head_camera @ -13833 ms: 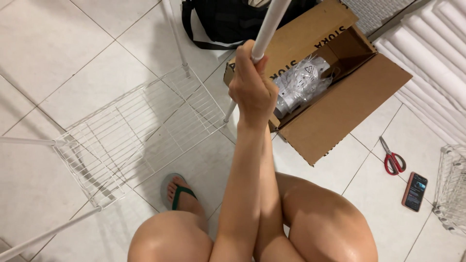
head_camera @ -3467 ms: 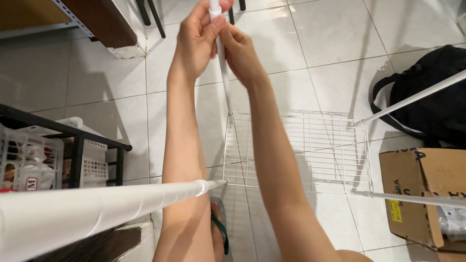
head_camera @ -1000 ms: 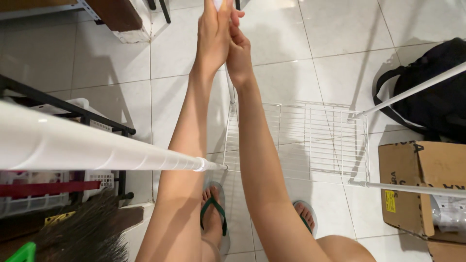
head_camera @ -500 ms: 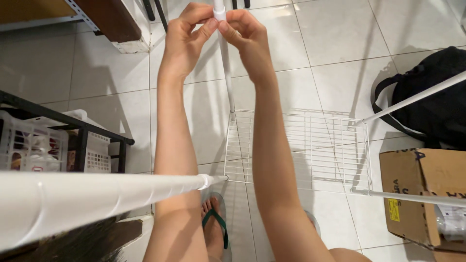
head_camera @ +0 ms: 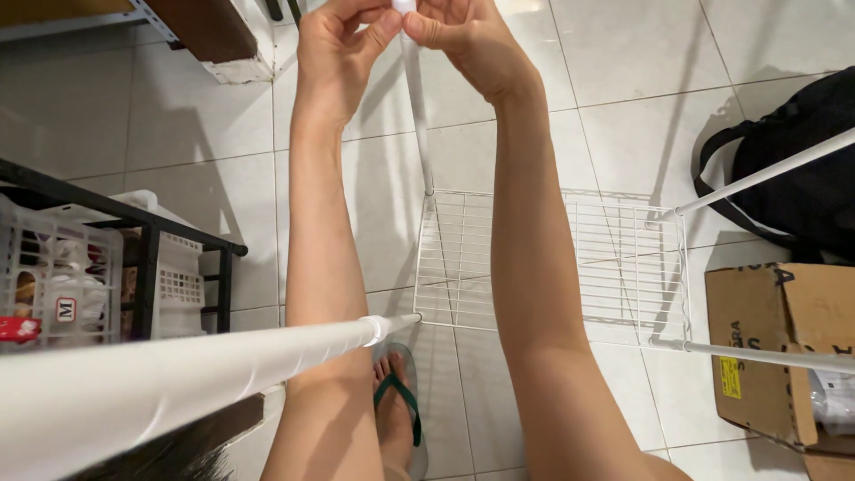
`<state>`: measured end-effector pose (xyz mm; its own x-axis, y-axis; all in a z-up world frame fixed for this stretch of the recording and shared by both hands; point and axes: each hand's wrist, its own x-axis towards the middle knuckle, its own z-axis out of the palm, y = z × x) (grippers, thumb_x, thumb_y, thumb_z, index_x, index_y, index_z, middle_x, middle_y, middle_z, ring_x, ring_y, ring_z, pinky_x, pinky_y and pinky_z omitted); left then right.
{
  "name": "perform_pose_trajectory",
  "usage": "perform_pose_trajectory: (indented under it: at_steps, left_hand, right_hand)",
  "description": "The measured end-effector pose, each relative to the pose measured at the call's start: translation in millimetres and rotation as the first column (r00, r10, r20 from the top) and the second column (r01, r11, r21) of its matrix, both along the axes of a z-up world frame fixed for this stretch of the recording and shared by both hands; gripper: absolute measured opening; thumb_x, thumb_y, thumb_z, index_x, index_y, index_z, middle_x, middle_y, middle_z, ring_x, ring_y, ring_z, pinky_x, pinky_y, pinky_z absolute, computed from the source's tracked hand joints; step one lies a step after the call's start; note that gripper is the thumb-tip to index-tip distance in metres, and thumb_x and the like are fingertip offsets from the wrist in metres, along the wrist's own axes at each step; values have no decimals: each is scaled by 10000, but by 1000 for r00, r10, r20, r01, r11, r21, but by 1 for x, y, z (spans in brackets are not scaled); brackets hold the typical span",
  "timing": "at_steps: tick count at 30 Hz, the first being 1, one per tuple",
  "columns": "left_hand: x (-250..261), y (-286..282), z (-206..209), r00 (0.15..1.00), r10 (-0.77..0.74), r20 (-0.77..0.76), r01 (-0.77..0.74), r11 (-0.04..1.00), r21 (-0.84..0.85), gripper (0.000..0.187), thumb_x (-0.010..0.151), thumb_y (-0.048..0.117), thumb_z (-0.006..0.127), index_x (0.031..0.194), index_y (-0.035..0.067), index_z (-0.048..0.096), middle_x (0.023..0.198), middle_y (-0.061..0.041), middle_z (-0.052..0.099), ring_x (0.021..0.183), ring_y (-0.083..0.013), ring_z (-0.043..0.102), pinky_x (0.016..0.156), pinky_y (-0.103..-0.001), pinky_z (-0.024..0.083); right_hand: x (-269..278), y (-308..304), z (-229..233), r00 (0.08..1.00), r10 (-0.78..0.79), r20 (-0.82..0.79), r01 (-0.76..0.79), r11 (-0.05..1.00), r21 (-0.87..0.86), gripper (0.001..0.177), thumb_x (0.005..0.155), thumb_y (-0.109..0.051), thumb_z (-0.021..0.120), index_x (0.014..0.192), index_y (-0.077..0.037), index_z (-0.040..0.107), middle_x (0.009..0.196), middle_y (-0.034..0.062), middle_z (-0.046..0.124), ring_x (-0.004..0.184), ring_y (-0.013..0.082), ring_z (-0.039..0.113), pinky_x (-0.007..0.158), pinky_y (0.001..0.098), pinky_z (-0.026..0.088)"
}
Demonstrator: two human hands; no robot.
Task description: Assembling a white wire storage rack by connecting poles and shelves while on the floor.
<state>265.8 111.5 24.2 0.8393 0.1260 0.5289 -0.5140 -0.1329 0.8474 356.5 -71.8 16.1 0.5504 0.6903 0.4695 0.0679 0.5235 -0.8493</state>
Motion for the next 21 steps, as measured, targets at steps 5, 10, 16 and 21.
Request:
perform_pose_trajectory:
  at_steps: [5,10,16,21]
  left_hand:
    - [1,2,5,999,8,31,-11,998,69,87,1035,16,763,1107,-15,724,1015,-27,700,985,-118,656,882,-306,598]
    - [4,-1,1,993,-91,75,89,996,29,85,1076,17,718,1149,5,675,1095,-15,726,1090,-128,681,997,-341,612]
    - [6,3,-4,988,-139,60,138,990,28,86,1116,51,692,1164,10,633,1127,-4,700,1144,-139,660,1068,-367,569]
    - [8,2,-7,994,-103,26,101,992,71,91,1121,84,677,1165,20,629,1123,1,696,1113,-130,642,1035,-323,519]
  right_hand:
    - [-4,0,-2,981,-193,14,193,980,40,265,943,-153,897,1024,-57,663,939,-24,631,904,113,578,817,300,454]
    - [-18,-3,9,946,-316,67,318,948,-21,282,901,-214,887,1041,-41,713,972,-9,699,983,129,656,917,326,524]
    - [-19,-3,8,952,-300,55,303,951,-62,251,909,-218,871,1013,-43,725,935,-12,693,939,128,648,898,326,518]
    - [-7,2,-10,956,-292,-3,292,956,2,246,924,-168,902,949,-46,691,888,-26,613,881,133,583,853,340,486]
